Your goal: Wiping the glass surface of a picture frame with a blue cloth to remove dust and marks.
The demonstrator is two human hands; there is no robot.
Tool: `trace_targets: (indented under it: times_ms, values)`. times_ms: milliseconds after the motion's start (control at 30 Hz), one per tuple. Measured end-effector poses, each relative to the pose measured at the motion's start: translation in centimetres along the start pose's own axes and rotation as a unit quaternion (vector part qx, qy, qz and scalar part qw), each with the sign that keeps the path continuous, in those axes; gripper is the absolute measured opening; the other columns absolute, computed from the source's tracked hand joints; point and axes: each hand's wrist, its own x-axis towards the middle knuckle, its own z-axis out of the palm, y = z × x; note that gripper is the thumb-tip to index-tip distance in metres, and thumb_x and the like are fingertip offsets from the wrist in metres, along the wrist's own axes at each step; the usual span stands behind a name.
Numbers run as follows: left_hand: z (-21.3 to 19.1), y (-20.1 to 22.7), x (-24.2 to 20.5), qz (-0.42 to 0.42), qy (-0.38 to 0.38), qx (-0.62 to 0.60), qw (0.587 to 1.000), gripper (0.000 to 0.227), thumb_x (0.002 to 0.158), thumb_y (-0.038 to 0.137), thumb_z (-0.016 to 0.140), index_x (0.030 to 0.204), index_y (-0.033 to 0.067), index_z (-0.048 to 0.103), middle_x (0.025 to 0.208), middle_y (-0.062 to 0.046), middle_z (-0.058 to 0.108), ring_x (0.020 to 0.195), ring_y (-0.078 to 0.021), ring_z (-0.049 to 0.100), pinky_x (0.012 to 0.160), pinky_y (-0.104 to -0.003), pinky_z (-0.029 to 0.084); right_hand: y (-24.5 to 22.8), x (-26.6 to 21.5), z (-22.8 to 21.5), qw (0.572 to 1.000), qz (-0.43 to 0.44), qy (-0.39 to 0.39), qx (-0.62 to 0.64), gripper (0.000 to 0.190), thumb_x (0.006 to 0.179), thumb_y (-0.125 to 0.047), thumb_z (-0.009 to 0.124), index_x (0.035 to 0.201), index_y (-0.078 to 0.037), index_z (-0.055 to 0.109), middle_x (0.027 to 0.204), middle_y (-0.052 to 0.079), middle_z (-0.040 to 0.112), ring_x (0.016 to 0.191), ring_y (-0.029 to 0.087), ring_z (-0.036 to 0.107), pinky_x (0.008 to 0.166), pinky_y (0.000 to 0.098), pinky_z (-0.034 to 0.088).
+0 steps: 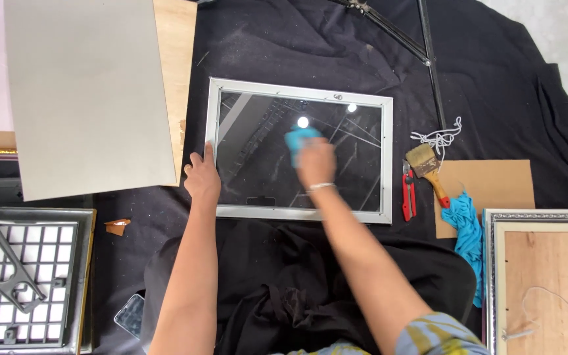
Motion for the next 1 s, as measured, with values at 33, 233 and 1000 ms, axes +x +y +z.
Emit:
trace_targets:
  times_ms: [33,233,1000]
  values:
    - [0.2,0.0,0.1,0.001,-0.001,0.0,1.0,0.069,0.104,0.001,0.049,0.164,0.0286,0.031,0.129,-0.011,0.046,0.121,-0.0357,0.054,0.085,-0.054,0.061,4.1,-1.7,2.9,1.0,0.001,0.0,-0.001,0.018,0.09,-0.017,0.064,0.104,-0.013,0.075,0.092,0.011,0.066,0.078,0.027,0.067,0.06,0.0399,0.058]
    - [1.0,-0.3,0.5,0.006,0.006,-0.011,1.0,0.069,0.103,-0.001,0.05,0.164,0.0269,0.032,0.13,-0.014,0.045,0.121,-0.0369,0.053,0.084,-0.053,0.061,14.4,-6.8,7.2,0.976,0.198,0.079,-0.048,0.034,0.093,-0.019,0.067,0.126,-0.014,0.072,0.113,0.006,0.051,0.099,0.025,0.051,0.082,0.0353,0.049]
    - [1.8,-1.0,0.5,0.005,0.031,-0.036,0.999,0.079,0.097,-0.007,0.059,0.163,0.0285,0.034,0.128,-0.012,0.045,0.119,-0.0363,0.053,0.088,-0.05,0.06,9.0,-11.3,5.8,0.983,-0.005,-0.075,0.168,0.031,0.085,-0.023,0.08,0.11,-0.038,0.071,0.112,-0.012,0.06,0.107,0.018,0.06,0.095,0.034,0.049]
